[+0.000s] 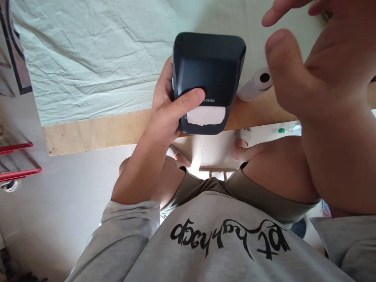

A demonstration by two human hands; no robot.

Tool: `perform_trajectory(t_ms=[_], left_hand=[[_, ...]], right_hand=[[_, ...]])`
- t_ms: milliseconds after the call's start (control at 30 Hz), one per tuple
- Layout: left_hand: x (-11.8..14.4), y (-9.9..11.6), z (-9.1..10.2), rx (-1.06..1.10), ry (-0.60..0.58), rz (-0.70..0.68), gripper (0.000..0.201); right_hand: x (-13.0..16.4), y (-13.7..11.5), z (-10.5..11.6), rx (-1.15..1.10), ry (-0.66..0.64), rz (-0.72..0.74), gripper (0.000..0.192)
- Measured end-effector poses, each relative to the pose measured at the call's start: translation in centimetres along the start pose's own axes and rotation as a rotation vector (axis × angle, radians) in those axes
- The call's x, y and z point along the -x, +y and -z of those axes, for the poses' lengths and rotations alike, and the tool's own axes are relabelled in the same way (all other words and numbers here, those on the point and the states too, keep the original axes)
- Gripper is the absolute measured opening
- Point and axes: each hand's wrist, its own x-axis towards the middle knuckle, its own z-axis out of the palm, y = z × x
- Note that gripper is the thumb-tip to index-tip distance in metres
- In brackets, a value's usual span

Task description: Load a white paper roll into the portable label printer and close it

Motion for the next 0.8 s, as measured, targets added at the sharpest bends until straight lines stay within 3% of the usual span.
perform_trajectory(t_ms=[133,200,300,600,800], left_hand=[[0.4,1.1,-1.1,0.069,0.108,0.091,0.032],[0.2,1.6,-1.2,0.129,0.065,0.123,0.031],[-0.2,2.0,-0.9,0.193,0.031,0.185,0.029],[-0.3,2.1,-1.4,0.289,0.185,0.245,0.016],[-0.3,2.5,-1.7,0.344,0.195,0.240,0.019]], right_hand=[[-0.1,-2.5,0.0,0.228,-0.139,0.082,0.043],[-0.1,-3.1,-0.4,0.265,-0.136,0.107,0.043],[-0.1,-3.3,-0.8,0.288,-0.168,0.073,0.044],[-0.1,-3.4,-0.6,0.261,-0.272,0.035,0.046],[-0.3,-3.7,-0.4,0.278,-0.166,0.027,0.047]])
